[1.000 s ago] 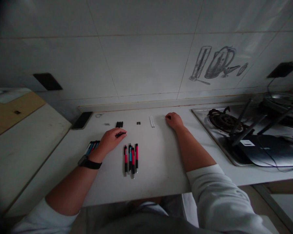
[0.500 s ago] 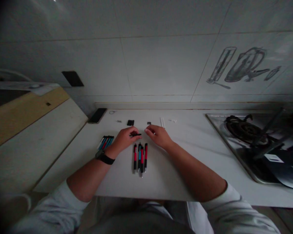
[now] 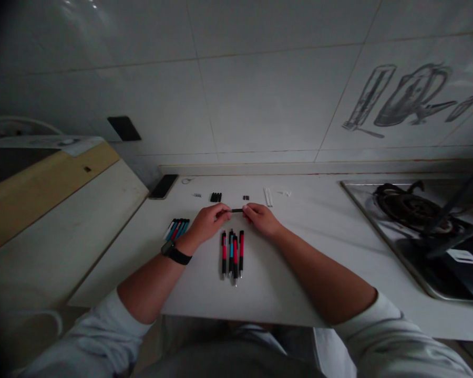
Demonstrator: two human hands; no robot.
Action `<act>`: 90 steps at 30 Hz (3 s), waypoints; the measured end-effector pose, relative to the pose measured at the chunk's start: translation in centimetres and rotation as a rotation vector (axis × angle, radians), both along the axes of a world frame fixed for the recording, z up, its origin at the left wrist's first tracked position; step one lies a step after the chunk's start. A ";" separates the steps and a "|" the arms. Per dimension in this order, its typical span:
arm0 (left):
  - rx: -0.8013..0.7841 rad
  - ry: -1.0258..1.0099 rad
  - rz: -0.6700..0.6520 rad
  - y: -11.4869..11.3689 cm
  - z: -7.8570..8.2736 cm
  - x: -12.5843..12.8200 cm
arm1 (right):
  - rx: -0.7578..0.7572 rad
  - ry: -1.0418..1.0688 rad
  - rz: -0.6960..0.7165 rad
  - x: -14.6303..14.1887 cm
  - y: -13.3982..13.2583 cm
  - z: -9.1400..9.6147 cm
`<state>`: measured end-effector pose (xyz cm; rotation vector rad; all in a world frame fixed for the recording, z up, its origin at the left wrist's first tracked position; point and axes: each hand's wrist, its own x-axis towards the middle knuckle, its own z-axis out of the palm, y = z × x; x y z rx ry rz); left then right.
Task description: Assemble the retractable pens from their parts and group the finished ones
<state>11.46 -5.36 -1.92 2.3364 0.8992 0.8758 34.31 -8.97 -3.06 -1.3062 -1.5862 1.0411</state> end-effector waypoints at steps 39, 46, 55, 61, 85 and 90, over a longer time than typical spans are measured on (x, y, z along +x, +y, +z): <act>-0.419 -0.145 0.042 -1.1 -0.8 1.1 | 0.086 -0.076 0.067 0.6 -0.5 -0.3; -0.367 -0.115 0.031 -1.4 -0.7 1.2 | 0.062 -0.168 0.027 0.6 -0.4 -0.1; -0.260 -0.120 0.039 -0.9 -0.4 0.9 | 0.105 -0.183 0.038 0.7 -0.4 -0.4; -0.195 -0.088 0.047 -0.7 0.3 0.5 | 0.088 -0.109 0.044 0.3 -0.2 -1.1; -0.115 -0.030 0.106 -0.7 -0.3 0.8 | 0.067 -0.131 0.008 -1.6 0.3 -2.0; -0.115 -0.089 0.156 0.3 -1.4 0.3 | 0.269 -0.333 -0.001 -1.9 0.1 -1.9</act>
